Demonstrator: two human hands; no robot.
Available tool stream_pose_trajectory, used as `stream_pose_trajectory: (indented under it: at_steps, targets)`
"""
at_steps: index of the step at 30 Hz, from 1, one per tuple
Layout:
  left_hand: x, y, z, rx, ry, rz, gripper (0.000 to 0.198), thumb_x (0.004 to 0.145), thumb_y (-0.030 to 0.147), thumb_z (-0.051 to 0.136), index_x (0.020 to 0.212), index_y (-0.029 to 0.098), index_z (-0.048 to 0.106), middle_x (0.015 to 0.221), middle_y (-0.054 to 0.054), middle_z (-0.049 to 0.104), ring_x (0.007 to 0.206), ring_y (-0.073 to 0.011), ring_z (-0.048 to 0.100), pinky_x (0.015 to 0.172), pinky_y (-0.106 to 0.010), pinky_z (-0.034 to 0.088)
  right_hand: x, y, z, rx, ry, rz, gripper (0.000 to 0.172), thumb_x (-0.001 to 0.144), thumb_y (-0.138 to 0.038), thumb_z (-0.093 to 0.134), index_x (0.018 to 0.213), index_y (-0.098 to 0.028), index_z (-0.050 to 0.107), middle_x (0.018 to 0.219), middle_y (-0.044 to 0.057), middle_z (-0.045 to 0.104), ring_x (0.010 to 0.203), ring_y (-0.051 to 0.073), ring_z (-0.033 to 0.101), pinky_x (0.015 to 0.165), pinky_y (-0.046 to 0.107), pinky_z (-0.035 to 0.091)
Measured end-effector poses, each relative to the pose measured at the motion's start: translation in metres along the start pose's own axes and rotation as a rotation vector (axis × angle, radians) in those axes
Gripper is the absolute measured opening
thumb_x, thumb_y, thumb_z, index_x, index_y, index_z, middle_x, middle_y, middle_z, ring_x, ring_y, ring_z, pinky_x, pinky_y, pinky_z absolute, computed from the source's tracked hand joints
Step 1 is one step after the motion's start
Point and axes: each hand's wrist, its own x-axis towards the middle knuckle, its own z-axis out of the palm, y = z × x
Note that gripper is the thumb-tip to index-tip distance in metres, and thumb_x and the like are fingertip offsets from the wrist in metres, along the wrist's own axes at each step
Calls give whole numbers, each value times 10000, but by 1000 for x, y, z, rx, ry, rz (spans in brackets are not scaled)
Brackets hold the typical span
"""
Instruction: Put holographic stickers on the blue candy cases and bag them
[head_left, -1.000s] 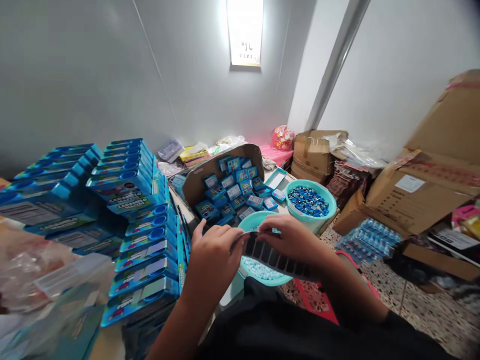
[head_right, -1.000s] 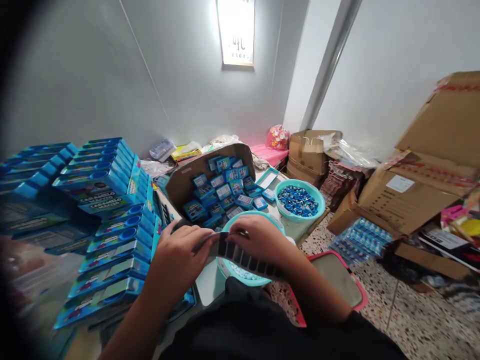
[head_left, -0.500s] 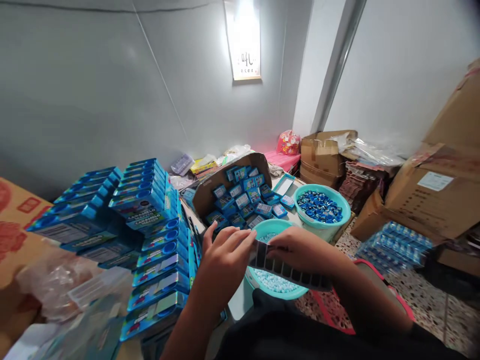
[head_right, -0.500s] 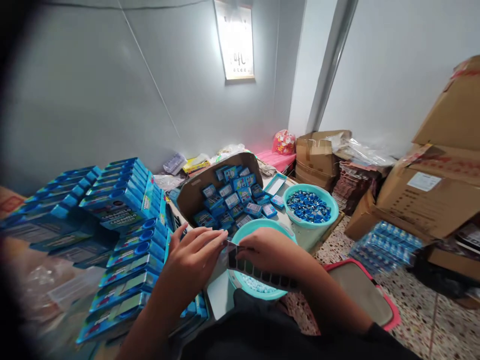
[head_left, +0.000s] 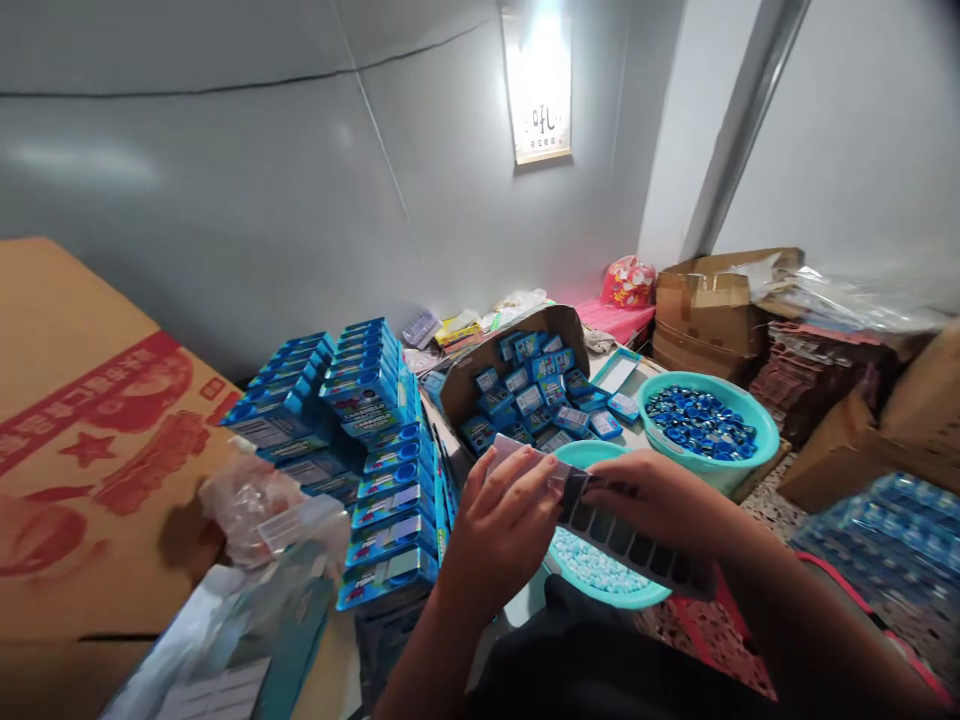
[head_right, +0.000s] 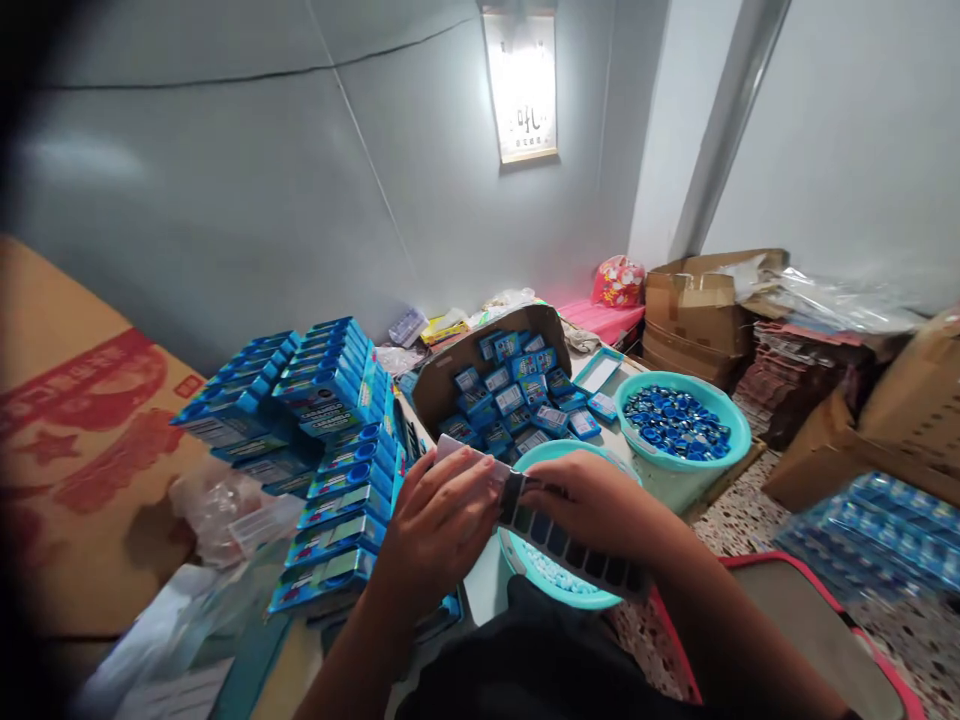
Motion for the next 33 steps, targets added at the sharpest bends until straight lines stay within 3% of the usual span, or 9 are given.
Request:
stream_pose_trajectory:
  at_steps: [4, 6, 8, 11, 15, 19, 22, 27, 33]
  targets:
    - [-9, 5, -5, -175, 16, -65, 154, 853, 76, 696, 908, 219, 677, 1013, 28, 785, 1046, -168, 706, 1177, -419, 374, 7, 13, 9, 30, 94, 73, 217, 910, -303, 575, 1040, -228, 731, 796, 38, 734, 694, 180, 641, 643, 279, 451]
    - [-14, 8, -13, -304, 85, -189, 156, 848, 77, 702, 861, 228, 667, 905, 47, 785, 879, -121, 733, 1092, -359, 466, 13, 20, 17, 33, 177, 96, 448, 885, -265, 594, 1333, -255, 600, 880, 47, 742, 727, 194, 656, 654, 287, 467]
    - [-17, 9, -26, -365, 187, -390, 134, 845, 107, 711, 848, 236, 673, 862, 45, 782, 828, -118, 741, 979, -311, 541, 20, 25, 24, 1, 256, 120, 569, 883, -199, 560, 1443, -253, 478, 940, 61, 732, 744, 201, 659, 655, 290, 468]
    - [-18, 1, -51, -327, 365, -802, 50, 841, 215, 729, 822, 229, 686, 816, 23, 776, 814, -149, 750, 792, -258, 590, 37, 23, 36, -84, 336, 116, 396, 884, -97, 465, 1228, -214, 621, 1053, 90, 691, 841, 207, 657, 729, 300, 472]
    - [-15, -37, -80, -354, 438, -1163, 258, 711, 369, 824, 839, 188, 692, 721, -12, 744, 672, -173, 723, 618, -240, 561, 74, 5, 56, -63, 246, -6, 339, 893, -52, 417, 1016, -184, 704, 1099, 88, 645, 958, 193, 645, 855, 275, 464]
    - [-17, -82, -87, -469, 416, -1308, 469, 561, 416, 872, 912, 167, 686, 661, -10, 710, 611, -174, 683, 575, -246, 510, 112, -16, 82, -74, 182, 5, 324, 918, -89, 453, 1076, -143, 730, 1101, 106, 655, 1003, 201, 639, 886, 264, 445]
    - [-21, -98, -84, -506, 399, -1371, 610, 502, 426, 892, 1014, 159, 696, 629, 8, 690, 584, -153, 646, 584, -243, 486, 130, -32, 96, -73, 182, 13, 262, 948, -192, 508, 1023, -134, 751, 1062, 115, 660, 960, 214, 637, 835, 282, 443]
    - [-19, -95, -77, -541, 441, -1404, 515, 507, 481, 882, 852, 142, 704, 696, -28, 716, 622, -148, 656, 611, -241, 487, 142, -53, 104, 104, 160, -92, 385, 1000, -452, 516, 960, -166, 772, 908, 66, 650, 889, 183, 617, 757, 268, 422]
    - [-15, -89, -74, -566, 424, -1403, 551, 499, 542, 866, 826, 130, 701, 729, -39, 717, 590, -142, 654, 628, -267, 527, 149, -51, 115, 389, 188, -190, 315, 945, -430, 627, 972, -150, 769, 898, 47, 607, 844, 166, 599, 756, 270, 439]
